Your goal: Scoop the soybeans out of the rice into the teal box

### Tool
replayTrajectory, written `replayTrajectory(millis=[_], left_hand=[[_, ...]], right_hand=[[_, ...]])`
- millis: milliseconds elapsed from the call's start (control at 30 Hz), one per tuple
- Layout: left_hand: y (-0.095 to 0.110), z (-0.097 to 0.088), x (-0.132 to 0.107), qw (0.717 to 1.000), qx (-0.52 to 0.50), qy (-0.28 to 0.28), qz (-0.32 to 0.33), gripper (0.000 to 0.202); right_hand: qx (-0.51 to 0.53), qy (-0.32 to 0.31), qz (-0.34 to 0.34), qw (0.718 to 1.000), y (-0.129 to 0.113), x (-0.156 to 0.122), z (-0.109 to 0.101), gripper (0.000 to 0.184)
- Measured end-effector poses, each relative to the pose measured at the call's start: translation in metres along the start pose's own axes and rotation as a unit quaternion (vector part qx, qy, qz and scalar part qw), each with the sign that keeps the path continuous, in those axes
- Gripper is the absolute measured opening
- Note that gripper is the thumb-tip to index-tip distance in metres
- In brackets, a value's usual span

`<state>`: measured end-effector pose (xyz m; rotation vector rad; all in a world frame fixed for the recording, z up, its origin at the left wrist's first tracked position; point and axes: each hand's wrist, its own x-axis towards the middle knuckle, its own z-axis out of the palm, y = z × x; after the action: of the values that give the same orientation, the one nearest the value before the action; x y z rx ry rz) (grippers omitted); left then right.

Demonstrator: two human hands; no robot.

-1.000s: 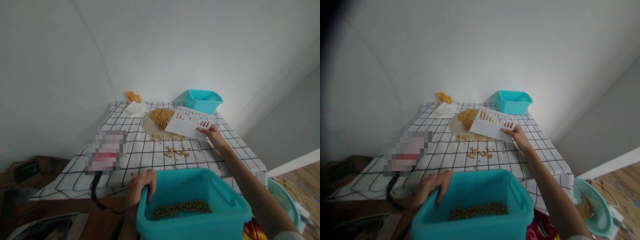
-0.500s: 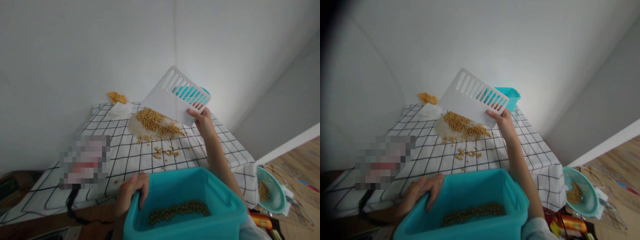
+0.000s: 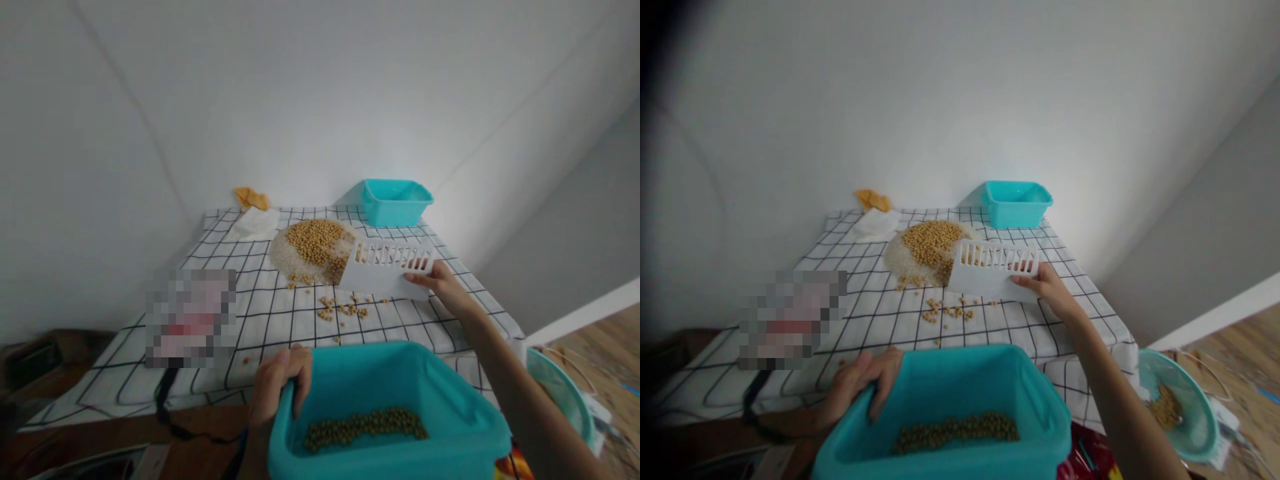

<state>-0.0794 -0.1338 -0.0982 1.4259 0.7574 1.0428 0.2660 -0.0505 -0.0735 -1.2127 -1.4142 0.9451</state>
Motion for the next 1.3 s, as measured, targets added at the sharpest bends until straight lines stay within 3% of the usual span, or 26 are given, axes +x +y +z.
replayTrajectory(millis=[100,467,533,800,967,1133,1300], left_hand=[[0.000,0.006,-0.001,0.999,0.001,0.041,0.007,0.068],[-0.005,0.014,0.001,0.997,-0.020,0.070,0.015,0.069],[-0.005,0.015,0.001,0.997,-0.018,0.074,0.020,0.069],[-0.009,0.013,-0.001,0.998,0.015,0.065,-0.001,0.071],[-0.003,-0.002,-0.011,0.996,0.024,0.069,0.040,0.071],[0.006,-0.025,-0.022,0.994,-0.006,0.100,0.038,0.068],[0.005,-0.024,-0.022,0.992,-0.021,0.113,0.055,0.069]], right_hand=[[0.004,-0.032,0.004,0.999,0.000,-0.003,0.008,0.032],[0.002,-0.112,-0.033,0.993,-0.007,-0.009,0.054,0.029],[0.018,-0.107,-0.023,0.994,-0.009,-0.003,0.052,0.031],[0.029,0.014,-0.025,0.999,-0.008,0.038,0.025,0.035],[0.022,0.012,-0.022,0.999,0.006,0.043,0.024,0.035],[0.040,-0.008,-0.010,0.999,0.011,0.038,0.028,0.035],[0.060,-0.008,0.003,0.998,0.008,0.034,0.031,0.035]])
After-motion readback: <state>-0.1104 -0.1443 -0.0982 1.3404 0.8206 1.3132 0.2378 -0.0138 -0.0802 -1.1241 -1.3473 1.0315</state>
